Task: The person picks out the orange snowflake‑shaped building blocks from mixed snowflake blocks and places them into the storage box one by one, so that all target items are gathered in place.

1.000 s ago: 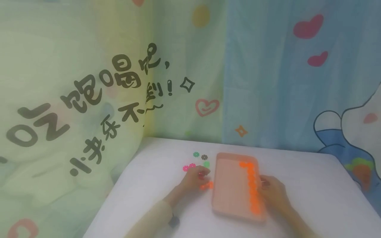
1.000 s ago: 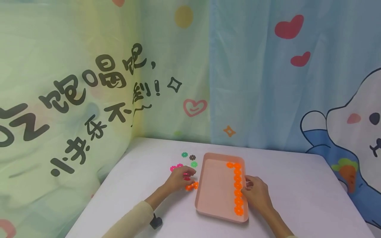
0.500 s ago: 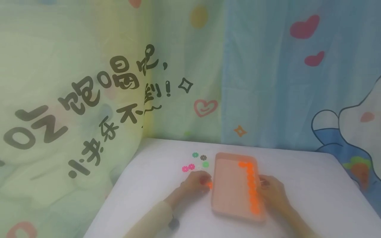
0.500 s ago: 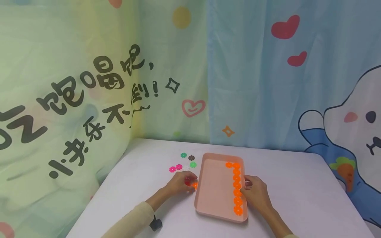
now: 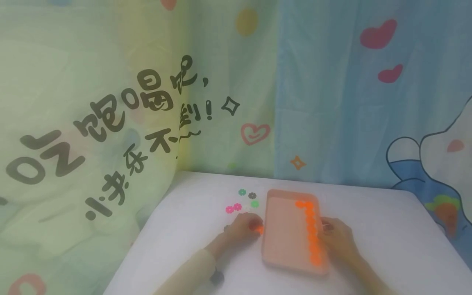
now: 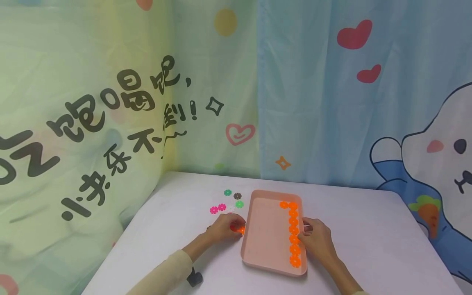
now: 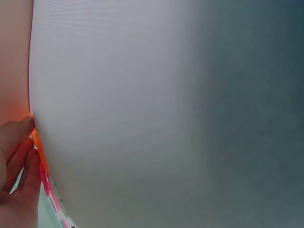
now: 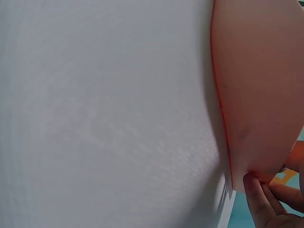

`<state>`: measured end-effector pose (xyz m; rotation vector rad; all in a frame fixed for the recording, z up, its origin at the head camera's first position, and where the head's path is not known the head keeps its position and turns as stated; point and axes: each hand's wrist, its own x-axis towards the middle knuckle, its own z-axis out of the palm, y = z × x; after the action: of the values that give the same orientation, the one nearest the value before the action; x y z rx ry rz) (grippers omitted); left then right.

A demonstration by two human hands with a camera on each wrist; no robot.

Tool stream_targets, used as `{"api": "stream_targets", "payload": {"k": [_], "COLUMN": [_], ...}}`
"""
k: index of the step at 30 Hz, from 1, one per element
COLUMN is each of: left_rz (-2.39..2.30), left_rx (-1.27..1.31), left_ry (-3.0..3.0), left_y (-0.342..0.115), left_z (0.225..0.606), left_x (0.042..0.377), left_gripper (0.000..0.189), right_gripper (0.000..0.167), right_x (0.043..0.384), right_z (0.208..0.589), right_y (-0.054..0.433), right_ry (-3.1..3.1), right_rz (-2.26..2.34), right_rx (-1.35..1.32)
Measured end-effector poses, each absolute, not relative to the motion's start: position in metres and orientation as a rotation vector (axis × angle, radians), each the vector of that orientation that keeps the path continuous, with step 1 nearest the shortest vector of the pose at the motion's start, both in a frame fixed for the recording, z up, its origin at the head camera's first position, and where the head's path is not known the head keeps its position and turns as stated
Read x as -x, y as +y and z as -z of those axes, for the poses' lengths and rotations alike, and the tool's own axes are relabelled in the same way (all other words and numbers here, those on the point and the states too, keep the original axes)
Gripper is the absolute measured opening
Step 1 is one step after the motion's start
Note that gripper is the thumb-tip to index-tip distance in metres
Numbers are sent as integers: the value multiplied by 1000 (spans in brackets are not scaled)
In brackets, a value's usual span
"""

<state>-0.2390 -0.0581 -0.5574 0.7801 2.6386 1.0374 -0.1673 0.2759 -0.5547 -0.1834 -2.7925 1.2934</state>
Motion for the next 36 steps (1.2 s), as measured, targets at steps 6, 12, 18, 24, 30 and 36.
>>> {"api": "stream_targets", "payload": {"k": [6, 12, 18, 24, 30, 36], "left_rz": [-981, -949, -906, -836, -841, -842], "left_rx": [-786, -687, -621, -569, -553, -524], "left_ry": [2666, 2682, 2692, 2714, 2712, 2715], "left_y": [-55, -49, -42, -37, -38, -42], "left_z": [557, 560, 560, 554, 548, 546], "left_x": [239, 241, 244, 243, 242, 244], "left_gripper": [30, 29, 32, 35, 37, 43], "right_gripper": [57, 61, 59, 57, 56, 54], "right_x": [168, 166, 164, 165, 167, 166], "right_z": [557, 554, 550, 555, 558, 555], "right_y": [279, 279, 278, 279, 280, 279], "right_ry": [-2798, -2823, -2800, -2787, -2774, -2758], "right_rz": [-1298, -1330, -1306, -1302, -1321, -1297], "right_rx": [183, 213, 173, 152, 160, 111]}}
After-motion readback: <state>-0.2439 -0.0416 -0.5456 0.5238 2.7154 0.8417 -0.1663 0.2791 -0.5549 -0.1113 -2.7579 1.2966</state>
